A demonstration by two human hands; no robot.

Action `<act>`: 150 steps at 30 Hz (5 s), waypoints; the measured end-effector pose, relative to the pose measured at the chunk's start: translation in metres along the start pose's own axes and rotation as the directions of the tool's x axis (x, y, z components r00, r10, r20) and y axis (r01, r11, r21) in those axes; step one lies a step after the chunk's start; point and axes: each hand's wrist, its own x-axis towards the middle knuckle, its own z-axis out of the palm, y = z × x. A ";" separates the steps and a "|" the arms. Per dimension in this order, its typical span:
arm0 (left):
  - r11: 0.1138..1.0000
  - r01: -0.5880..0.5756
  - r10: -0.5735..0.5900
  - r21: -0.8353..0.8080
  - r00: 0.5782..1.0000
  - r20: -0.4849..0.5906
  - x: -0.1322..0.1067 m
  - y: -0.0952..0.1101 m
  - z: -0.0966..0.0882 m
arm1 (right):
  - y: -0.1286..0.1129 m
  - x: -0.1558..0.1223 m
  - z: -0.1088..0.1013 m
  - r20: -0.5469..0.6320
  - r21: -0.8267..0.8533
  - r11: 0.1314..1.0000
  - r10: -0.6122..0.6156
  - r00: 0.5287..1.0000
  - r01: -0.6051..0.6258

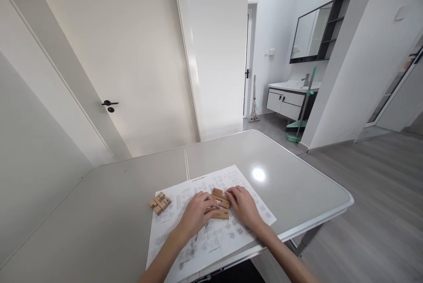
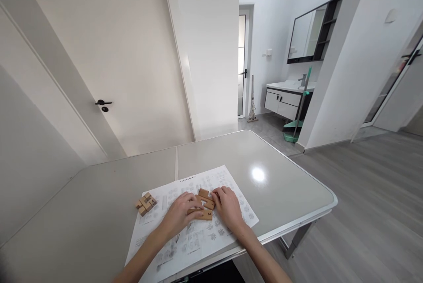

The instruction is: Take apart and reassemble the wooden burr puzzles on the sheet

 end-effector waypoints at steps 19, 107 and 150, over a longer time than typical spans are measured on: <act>0.960 -0.120 0.070 0.254 0.978 0.198 0.043 -0.001 -0.016 | -0.002 -0.001 0.000 -0.005 0.011 0.998 -0.062 0.998 0.062; 0.892 0.350 -0.229 0.286 0.896 -0.381 -0.067 -0.151 -0.044 | 0.001 -0.004 -0.005 -0.001 0.287 0.953 0.099 0.995 -0.095; 0.899 0.430 -0.344 0.078 0.806 -0.483 -0.110 -0.174 -0.053 | 0.013 0.001 0.004 0.036 0.652 0.730 0.241 0.970 -0.206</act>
